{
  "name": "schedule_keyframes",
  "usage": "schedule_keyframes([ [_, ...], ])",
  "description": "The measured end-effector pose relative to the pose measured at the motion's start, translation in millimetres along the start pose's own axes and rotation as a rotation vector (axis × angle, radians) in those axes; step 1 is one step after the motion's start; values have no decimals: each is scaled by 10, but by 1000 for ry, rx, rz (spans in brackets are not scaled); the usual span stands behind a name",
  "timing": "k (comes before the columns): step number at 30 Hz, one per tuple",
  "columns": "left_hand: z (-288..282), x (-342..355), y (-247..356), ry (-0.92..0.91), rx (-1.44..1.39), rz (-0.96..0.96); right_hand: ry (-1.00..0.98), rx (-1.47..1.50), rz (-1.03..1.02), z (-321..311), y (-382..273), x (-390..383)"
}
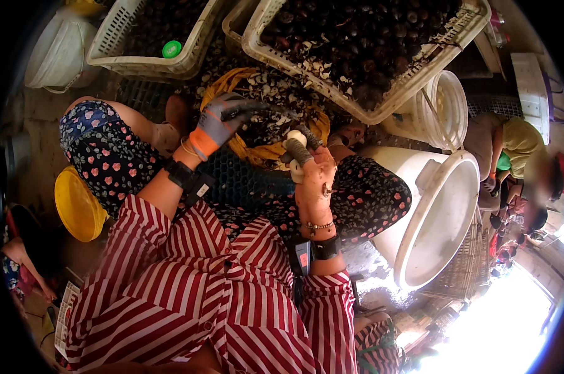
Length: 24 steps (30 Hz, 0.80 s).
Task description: The person peels water chestnuts with a small tool, placing the peeled fruit into a bucket.
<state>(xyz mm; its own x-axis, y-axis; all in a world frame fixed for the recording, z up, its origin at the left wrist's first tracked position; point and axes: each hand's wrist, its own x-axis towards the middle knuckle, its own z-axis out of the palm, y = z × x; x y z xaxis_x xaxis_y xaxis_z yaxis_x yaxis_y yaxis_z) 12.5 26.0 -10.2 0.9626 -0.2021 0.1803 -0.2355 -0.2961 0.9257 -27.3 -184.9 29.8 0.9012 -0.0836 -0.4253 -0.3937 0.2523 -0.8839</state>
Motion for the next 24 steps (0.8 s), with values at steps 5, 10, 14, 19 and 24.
schedule_keyframes([
  [5, 152, -33, 49, -8, 61, 78, -81, 282, 48, -102, 103, 66],
  [10, 195, -61, 100, 79, 78, 131, -63, 617, 219, -20, 141, 44],
  [14, 349, -58, 55, 7, -151, 11, -218, 994, 372, -84, 254, 98],
  [19, 346, -63, 48, 32, -41, 130, -97, 968, 384, 12, 176, 68],
  [24, 235, -10, -91, 35, -312, -65, -157, 1023, 437, 72, 171, 69],
])
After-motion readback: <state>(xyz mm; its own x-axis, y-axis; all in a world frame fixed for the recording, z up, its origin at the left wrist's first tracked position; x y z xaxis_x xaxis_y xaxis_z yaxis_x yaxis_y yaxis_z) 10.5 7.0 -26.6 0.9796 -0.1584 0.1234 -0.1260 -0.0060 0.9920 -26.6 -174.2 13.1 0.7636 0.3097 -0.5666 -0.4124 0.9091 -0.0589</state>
